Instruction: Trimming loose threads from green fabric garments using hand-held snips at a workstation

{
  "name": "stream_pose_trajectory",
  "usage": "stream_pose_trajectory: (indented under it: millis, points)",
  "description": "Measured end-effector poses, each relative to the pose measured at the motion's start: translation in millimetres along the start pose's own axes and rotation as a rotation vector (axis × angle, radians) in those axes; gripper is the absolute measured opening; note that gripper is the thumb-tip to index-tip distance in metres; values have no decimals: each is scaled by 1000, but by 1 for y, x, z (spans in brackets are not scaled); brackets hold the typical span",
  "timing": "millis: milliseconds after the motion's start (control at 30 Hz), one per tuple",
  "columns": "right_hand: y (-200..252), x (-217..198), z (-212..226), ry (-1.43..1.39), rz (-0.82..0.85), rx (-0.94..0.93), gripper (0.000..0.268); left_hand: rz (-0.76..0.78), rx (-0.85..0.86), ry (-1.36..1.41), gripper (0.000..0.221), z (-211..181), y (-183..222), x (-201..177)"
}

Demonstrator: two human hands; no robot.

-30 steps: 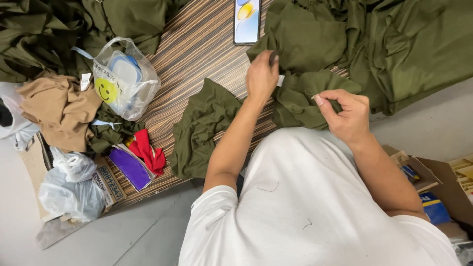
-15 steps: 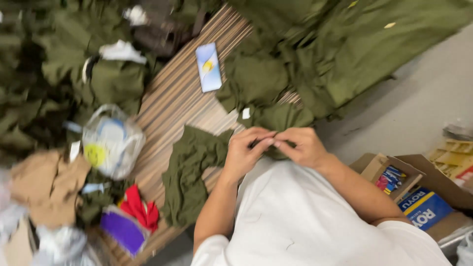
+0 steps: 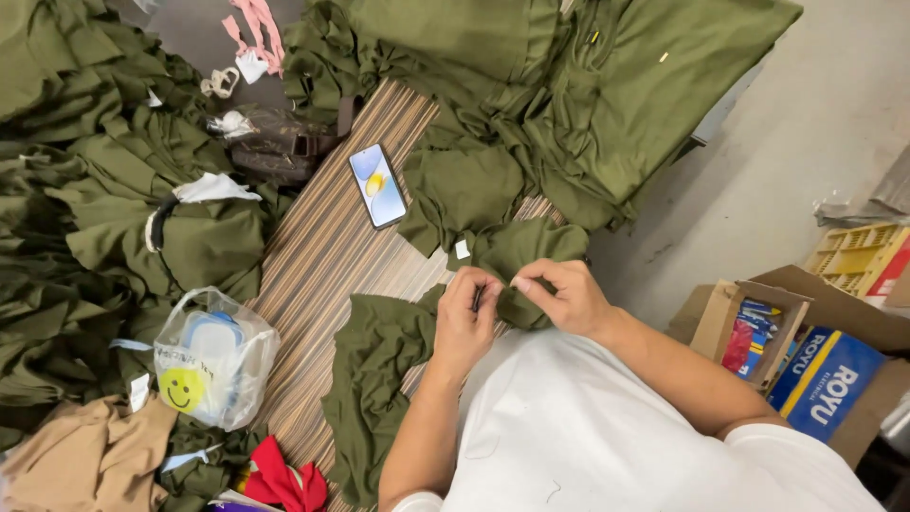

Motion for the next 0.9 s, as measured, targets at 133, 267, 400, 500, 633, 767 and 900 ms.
stream_pose_trajectory:
  millis: [133,267,400,500,633,767,900]
  points:
    - [-4,0,-13,-3,-7,191,12,-33,-74,39,7,12,-5,-11]
    - [-1,-3,-20,-143,-92,204,16,-108,-56,159,13,11,0,-21]
    - [-6,-4,-18,-188,-143,144,17,-174,-59,317,12,14,-10,-19]
    - [-8,0,-7,-174,-150,132,14,-100,-110,370,41,30,-10,-4]
    - [-7,0,2,-97,-115,102,12,-88,-138,351,13,27,-14,1]
    - [-5,-2,13,118,-28,13,6,-107,-195,591,12,51,-1,7]
    - [-3,1,24,248,82,-202,2,-81,-298,1161,21,45,7,19]
Point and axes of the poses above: each hand's wrist, its own y-axis away from the middle knuckle, its own x-axis out of the palm, z = x × y, the point moved 7 cm from there along -y, towards the middle knuckle, and after that the axes turned 12 degrees about y, right-handed, at the moved point
